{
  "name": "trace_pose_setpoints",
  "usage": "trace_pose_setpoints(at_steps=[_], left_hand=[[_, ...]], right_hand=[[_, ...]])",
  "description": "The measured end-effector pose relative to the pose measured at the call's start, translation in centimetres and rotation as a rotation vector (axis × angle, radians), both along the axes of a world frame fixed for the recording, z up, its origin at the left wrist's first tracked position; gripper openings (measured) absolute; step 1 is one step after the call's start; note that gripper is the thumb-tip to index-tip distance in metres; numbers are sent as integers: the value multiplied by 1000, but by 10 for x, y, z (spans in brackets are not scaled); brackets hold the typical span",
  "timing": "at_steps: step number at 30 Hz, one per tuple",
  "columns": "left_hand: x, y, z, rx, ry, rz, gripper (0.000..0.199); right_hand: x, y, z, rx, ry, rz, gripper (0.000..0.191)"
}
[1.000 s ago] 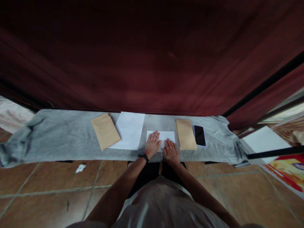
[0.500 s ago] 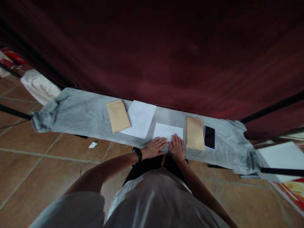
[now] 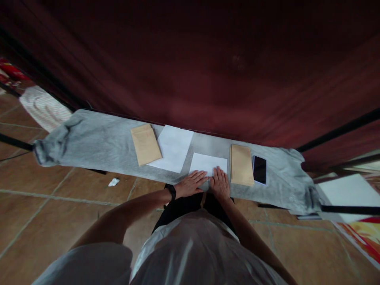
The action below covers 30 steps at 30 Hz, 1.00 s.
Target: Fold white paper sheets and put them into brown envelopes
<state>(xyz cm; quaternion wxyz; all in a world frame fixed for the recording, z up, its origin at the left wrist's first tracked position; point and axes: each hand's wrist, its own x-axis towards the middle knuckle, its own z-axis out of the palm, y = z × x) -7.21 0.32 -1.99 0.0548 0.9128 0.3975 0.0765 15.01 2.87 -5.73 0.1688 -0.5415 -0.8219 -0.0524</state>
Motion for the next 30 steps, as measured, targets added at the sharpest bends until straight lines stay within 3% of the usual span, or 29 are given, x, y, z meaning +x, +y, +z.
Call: trace_pose_setpoints(at_steps=[8,13,17,21,26,30], left_hand=[[-14,-8,-18,42,-36,208,68],[8,-5,-19,88,-59,430,60],[38,22,-11,47,-114,419,58],[47,48,-13,-2,-98,429,57],[36,50,-25,59,-114,467,58],[31,46,-29,88,-116,540,59]], right_hand=[[15,-18,-5,28,29,-39,61],[7,-26,3,-30,72,-69,59],[-18,-9,14,-112,107,-35,53],[-25,7,13,-124,92,-67,50],[-11,3,2,-56,67,-90,52],[-15,8,3,-72,82,-181,56]])
